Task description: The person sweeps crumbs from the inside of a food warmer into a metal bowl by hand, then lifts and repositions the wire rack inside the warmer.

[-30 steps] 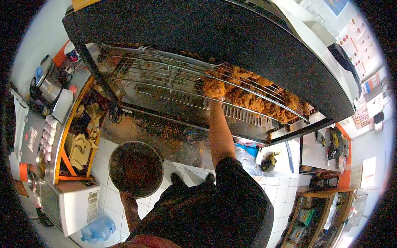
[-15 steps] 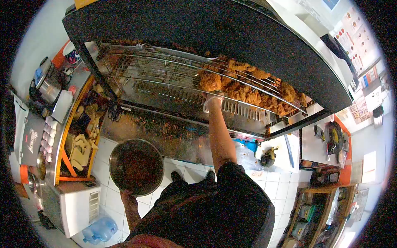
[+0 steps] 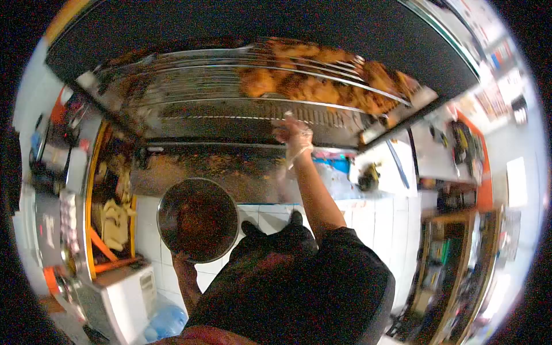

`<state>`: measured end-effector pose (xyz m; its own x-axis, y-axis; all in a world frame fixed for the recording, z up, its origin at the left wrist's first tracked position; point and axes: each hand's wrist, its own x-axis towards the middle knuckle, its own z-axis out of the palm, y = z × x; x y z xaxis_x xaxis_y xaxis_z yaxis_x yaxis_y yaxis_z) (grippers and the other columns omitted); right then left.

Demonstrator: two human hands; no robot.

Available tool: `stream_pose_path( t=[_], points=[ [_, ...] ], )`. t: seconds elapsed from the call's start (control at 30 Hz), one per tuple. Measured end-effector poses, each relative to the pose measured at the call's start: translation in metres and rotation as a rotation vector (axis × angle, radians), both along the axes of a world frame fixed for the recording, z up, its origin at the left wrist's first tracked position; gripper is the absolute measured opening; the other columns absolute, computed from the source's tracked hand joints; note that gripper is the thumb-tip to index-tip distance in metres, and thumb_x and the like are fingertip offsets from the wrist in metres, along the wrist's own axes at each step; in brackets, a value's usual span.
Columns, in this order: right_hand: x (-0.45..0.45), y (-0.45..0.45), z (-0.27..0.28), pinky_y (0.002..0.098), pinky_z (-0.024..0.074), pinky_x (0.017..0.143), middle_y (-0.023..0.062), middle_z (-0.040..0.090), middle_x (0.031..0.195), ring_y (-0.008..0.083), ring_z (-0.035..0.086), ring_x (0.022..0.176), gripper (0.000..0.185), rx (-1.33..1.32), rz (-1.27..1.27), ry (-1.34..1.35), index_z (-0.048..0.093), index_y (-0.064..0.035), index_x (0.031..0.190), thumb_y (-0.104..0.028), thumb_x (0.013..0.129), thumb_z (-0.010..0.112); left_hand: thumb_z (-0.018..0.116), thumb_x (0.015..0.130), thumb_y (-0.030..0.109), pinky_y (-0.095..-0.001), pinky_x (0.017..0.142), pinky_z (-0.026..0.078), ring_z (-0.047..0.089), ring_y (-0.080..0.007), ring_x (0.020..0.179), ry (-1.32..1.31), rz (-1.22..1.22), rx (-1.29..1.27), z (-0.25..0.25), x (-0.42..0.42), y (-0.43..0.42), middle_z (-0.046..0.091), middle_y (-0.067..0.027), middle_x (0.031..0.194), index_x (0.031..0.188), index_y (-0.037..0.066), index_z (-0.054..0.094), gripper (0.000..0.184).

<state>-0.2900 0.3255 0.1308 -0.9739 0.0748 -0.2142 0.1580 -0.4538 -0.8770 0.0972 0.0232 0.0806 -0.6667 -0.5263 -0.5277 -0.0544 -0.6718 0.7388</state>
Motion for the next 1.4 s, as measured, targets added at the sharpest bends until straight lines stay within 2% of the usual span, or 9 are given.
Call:
stream_pose_path(
  t=[0.23, 0.3, 0.37, 0.43, 0.57, 0.7, 1.0, 1.23, 1.4],
  points=[
    [0.107, 0.135, -0.012, 0.0282, 0.0513, 0.059, 0.0111, 0.067, 0.095, 0.0169, 0.063, 0.068, 0.035, 0.178, -0.033, 0.027, 0.057, 0.0007, 0.113, -0.021, 0.086, 0.061, 0.050, 0.064, -0.001, -0.0396, 0.076, 0.052, 0.057, -0.0269, 0.095, -0.018, -0.326, -0.013, 0.000, -0.059, 0.055, 0.053, -0.0105, 0.109, 0.133, 0.008, 0.035, 0.071],
    [0.131, 0.180, -0.011, 0.0269, 0.0508, 0.058, 0.0113, 0.067, 0.093, 0.0168, 0.062, 0.066, 0.036, 0.182, -0.162, -0.033, 0.056, 0.0028, 0.115, -0.019, 0.087, 0.059, 0.056, 0.071, 0.009, -0.0396, 0.073, 0.049, 0.057, -0.0236, 0.084, -0.090, -0.421, -0.084, 0.012, -0.088, 0.091, 0.054, -0.0090, 0.098, 0.120, 0.006, 0.046, 0.050],
    [0.152, 0.231, -0.017, 0.0272, 0.0506, 0.058, 0.0111, 0.067, 0.092, 0.0170, 0.061, 0.064, 0.036, 0.234, -0.254, -0.072, 0.055, 0.0027, 0.116, -0.018, 0.086, 0.058, 0.050, 0.068, 0.000, -0.0377, 0.068, 0.050, 0.056, -0.0232, 0.081, -0.077, -0.567, -0.035, 0.031, -0.123, 0.132, 0.051, -0.0078, 0.095, 0.130, 0.007, 0.038, 0.064],
    [0.175, 0.280, -0.020, 0.0272, 0.0501, 0.057, 0.0117, 0.067, 0.091, 0.0171, 0.060, 0.063, 0.038, 0.216, -0.333, -0.144, 0.055, 0.0022, 0.116, -0.018, 0.084, 0.058, 0.053, 0.070, 0.000, -0.0351, 0.063, 0.043, 0.047, -0.0182, 0.064, -0.175, -0.653, -0.078, 0.038, -0.145, 0.185, 0.043, -0.0012, 0.071, 0.088, 0.007, 0.050, 0.019],
    [0.219, 0.363, -0.005, 0.0265, 0.0513, 0.059, 0.0126, 0.067, 0.087, 0.0155, 0.060, 0.064, 0.041, 0.206, -0.428, -0.237, 0.054, 0.0051, 0.116, -0.016, 0.081, 0.059, 0.052, 0.070, 0.001, -0.0344, 0.062, 0.043, 0.048, -0.0183, 0.067, -0.061, -0.722, -0.091, 0.012, -0.171, 0.291, 0.044, -0.0016, 0.072, 0.081, 0.007, 0.049, 0.013],
    [0.250, 0.446, 0.001, 0.0273, 0.0511, 0.056, 0.0148, 0.066, 0.087, 0.0169, 0.060, 0.063, 0.044, 0.166, -0.592, -0.210, 0.053, 0.0081, 0.114, -0.020, 0.080, 0.061, 0.052, 0.068, 0.001, -0.0396, 0.065, 0.048, 0.051, -0.0196, 0.076, -0.203, -1.060, 0.129, 0.017, -0.192, 0.411, 0.047, -0.0040, 0.083, 0.096, 0.004, 0.050, 0.028],
    [0.282, 0.585, -0.024, 0.0268, 0.0499, 0.055, 0.0125, 0.065, 0.085, 0.0151, 0.058, 0.060, 0.038, 0.098, -0.854, -0.206, 0.054, 0.0031, 0.111, -0.019, 0.080, 0.060, 0.051, 0.069, 0.002, -0.0445, 0.066, 0.055, 0.053, -0.0229, 0.087, -0.063, -1.082, 0.205, 0.014, -0.238, 0.639, 0.046, -0.0073, 0.101, 0.116, 0.014, 0.039, 0.049],
    [0.266, 0.599, -0.038, 0.0252, 0.0500, 0.056, 0.0111, 0.065, 0.086, 0.0144, 0.058, 0.063, 0.038, 0.076, -0.716, -0.227, 0.054, 0.0023, 0.112, -0.020, 0.082, 0.060, 0.049, 0.073, -0.001, -0.0475, 0.083, 0.055, 0.052, -0.0332, 0.108, 0.036, -1.004, 0.141, -0.035, -0.278, 0.681, 0.042, -0.0146, 0.119, 0.129, 0.013, 0.025, 0.062],
    [0.249, 0.580, -0.046, 0.0259, 0.0499, 0.058, 0.0112, 0.065, 0.089, 0.0144, 0.058, 0.064, 0.041, 0.066, -0.577, -0.266, 0.054, 0.0018, 0.114, -0.022, 0.081, 0.061, 0.064, 0.083, 0.020, -0.0478, 0.091, 0.049, 0.052, -0.0324, 0.109, 0.082, -1.092, 0.158, -0.021, -0.278, 0.679, 0.033, -0.0163, 0.134, 0.134, 0.010, 0.020, 0.068]
  ],
)
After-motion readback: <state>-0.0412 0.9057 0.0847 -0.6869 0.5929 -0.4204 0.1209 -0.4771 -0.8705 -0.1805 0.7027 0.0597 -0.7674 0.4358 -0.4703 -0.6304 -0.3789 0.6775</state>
